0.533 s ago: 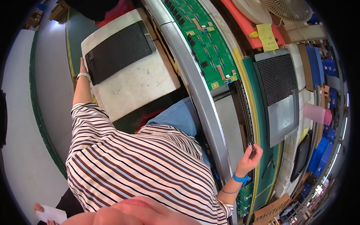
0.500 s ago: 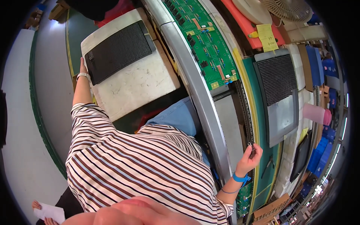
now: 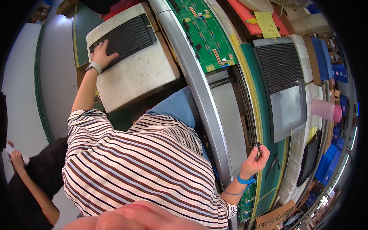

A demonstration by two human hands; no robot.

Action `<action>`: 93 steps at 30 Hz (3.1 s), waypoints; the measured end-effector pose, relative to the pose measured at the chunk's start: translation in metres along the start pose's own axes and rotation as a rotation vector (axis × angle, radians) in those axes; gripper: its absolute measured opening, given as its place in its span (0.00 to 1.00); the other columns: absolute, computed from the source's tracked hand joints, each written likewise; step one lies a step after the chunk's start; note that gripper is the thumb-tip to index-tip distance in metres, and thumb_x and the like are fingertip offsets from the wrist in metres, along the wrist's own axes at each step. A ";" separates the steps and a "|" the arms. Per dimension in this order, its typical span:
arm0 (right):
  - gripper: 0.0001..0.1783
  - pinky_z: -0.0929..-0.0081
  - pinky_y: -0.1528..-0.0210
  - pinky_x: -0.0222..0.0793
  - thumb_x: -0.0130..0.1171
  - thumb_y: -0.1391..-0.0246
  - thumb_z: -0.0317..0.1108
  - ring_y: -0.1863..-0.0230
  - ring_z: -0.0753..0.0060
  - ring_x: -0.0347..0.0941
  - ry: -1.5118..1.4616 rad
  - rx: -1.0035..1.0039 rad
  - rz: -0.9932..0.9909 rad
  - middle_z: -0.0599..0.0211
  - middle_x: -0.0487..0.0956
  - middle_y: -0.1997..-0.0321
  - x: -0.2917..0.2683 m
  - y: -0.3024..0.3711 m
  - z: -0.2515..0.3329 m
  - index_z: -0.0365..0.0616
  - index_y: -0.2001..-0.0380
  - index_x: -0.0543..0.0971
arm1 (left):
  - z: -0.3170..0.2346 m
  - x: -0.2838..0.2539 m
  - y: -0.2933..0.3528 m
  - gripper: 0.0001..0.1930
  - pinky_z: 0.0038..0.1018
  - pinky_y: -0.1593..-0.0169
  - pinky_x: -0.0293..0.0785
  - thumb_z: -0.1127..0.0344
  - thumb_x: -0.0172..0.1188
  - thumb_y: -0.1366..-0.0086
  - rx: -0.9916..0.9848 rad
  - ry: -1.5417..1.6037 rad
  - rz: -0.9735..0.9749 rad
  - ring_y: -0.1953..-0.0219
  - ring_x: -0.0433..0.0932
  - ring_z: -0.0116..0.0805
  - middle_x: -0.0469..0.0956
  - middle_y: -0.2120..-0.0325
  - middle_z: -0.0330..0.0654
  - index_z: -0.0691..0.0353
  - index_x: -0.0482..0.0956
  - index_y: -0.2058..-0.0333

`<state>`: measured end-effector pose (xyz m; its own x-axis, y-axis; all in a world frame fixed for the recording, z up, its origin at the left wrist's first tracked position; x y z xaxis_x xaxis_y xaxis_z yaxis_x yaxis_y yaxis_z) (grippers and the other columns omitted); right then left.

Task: Insert electronic components into a printed circuit board on an assembly line.

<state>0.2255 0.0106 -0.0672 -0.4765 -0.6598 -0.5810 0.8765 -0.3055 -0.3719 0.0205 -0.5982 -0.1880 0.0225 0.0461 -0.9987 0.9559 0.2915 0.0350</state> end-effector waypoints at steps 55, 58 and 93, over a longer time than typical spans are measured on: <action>0.20 0.65 0.69 0.69 0.58 0.58 0.39 0.70 0.55 0.73 -0.191 0.057 -0.298 0.58 0.76 0.72 0.009 0.003 -0.013 0.42 0.62 0.67 | -0.476 -0.108 0.255 0.16 0.35 0.55 0.70 0.65 0.54 0.45 1.833 0.310 -0.231 0.64 0.76 0.44 0.77 0.64 0.45 0.60 0.75 0.56; 0.24 0.66 0.68 0.69 0.59 0.59 0.41 0.70 0.56 0.74 -0.271 0.051 -0.269 0.59 0.77 0.73 0.015 -0.013 -0.008 0.41 0.59 0.67 | -0.476 -0.108 0.233 0.15 0.31 0.60 0.72 0.67 0.54 0.43 1.711 0.529 0.032 0.63 0.77 0.45 0.77 0.64 0.49 0.64 0.74 0.56; 0.08 0.78 0.61 0.64 0.49 0.53 0.22 0.67 0.78 0.67 -1.067 0.570 0.011 0.71 0.70 0.70 0.040 -0.008 -0.013 0.44 0.68 0.70 | -0.390 -0.104 0.100 0.14 0.25 0.69 0.73 0.63 0.56 0.43 1.122 0.904 0.349 0.75 0.77 0.31 0.78 0.74 0.46 0.57 0.75 0.57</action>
<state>0.1987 -0.0044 -0.0974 -0.4083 -0.8169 0.4074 0.9125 -0.3773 0.1578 -0.0006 -0.2008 -0.0665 0.5098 0.6441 -0.5703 0.6716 -0.7122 -0.2040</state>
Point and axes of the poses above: each hand's wrist, its own y-axis away from the middle knuckle, its own x-axis out of the palm, z = x × y, the point moved 2 cm from there along -y, towards the middle knuckle
